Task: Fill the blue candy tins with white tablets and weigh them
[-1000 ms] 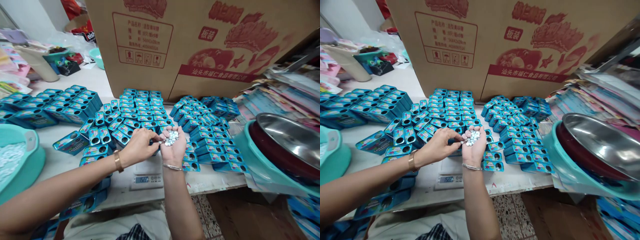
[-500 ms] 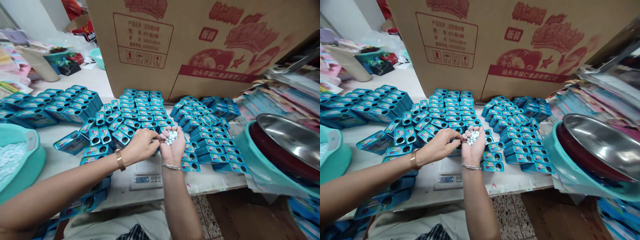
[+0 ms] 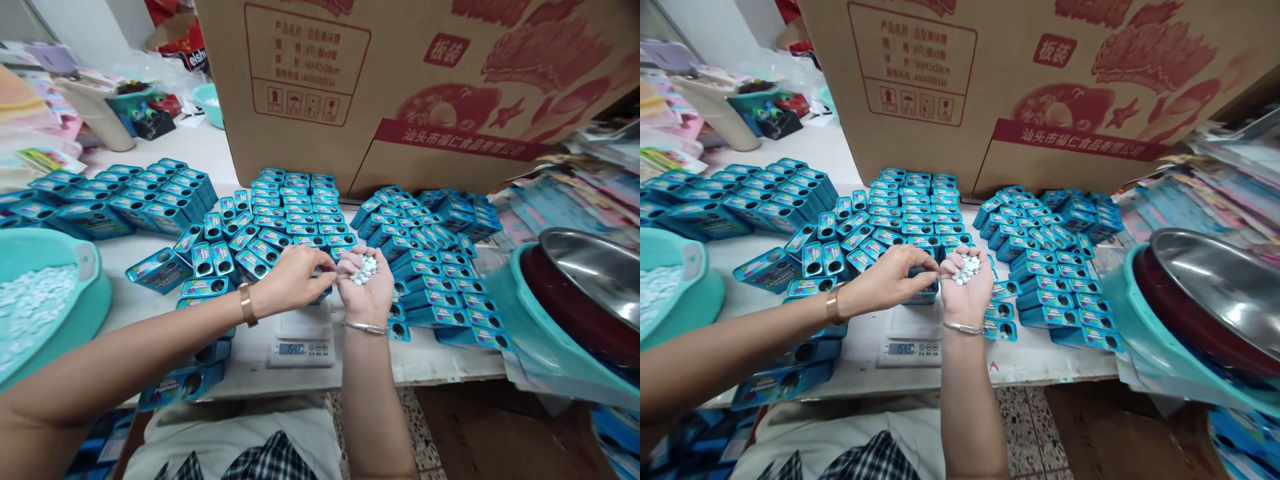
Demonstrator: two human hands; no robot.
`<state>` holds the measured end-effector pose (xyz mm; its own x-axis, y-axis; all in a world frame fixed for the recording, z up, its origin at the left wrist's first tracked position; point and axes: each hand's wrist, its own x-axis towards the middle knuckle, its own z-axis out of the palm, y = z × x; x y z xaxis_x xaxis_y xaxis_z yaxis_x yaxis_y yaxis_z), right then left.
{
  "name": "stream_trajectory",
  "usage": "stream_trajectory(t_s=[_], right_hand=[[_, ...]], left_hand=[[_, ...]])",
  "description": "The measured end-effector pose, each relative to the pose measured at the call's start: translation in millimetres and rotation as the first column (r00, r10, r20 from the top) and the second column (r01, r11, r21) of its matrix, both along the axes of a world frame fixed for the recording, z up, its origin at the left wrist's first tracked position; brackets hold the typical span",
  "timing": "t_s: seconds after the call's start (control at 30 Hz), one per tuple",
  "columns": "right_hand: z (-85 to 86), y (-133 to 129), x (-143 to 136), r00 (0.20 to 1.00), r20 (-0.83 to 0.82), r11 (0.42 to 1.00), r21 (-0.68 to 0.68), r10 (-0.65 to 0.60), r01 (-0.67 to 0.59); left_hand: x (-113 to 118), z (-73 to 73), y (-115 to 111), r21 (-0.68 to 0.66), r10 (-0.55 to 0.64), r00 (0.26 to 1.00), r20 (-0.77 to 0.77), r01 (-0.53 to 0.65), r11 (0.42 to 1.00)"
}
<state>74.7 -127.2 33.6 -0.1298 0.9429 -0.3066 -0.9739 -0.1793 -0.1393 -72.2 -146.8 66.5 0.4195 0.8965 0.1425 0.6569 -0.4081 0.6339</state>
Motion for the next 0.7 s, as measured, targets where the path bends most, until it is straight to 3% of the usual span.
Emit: stream_trajectory(t_s=[0.23,0.4,0.5,0.57,0.7], right_hand=[[4.8,-15.6,26.1,0.998,0.012,0.996,0.059,-0.069,0.068],[1.1,-25.3,30.4,0.999,-0.002,0.997,0.067,-0.04,0.04],[-1.5,-30.7,35.5,1.0,0.021,0.999,0.048,0.0,-0.001],[-3.8,-33.2,44.2,0.998,0.059,0.999,0.039,-0.014,0.012],[-5.6,-38.5,63.6,0.988,0.149,0.999,0.002,-0.042,0.042]], left_hand=[[-26.0,-2.7,-3.7,0.123,0.045,0.992,-0.121,-0.03,0.992],[-14.0,-27.4,-15.8,0.205,-0.012,0.911,-0.413,0.106,0.973],[-9.4,-32.2,-21.6,0.167,-0.057,0.88,-0.471,0.153,0.974],[-19.5,-21.0,-20.2,0.188,-0.021,0.91,-0.414,0.109,0.976],[-74.8,27.3,3.9,0.319,0.221,0.962,-0.162,-0.161,0.934]])
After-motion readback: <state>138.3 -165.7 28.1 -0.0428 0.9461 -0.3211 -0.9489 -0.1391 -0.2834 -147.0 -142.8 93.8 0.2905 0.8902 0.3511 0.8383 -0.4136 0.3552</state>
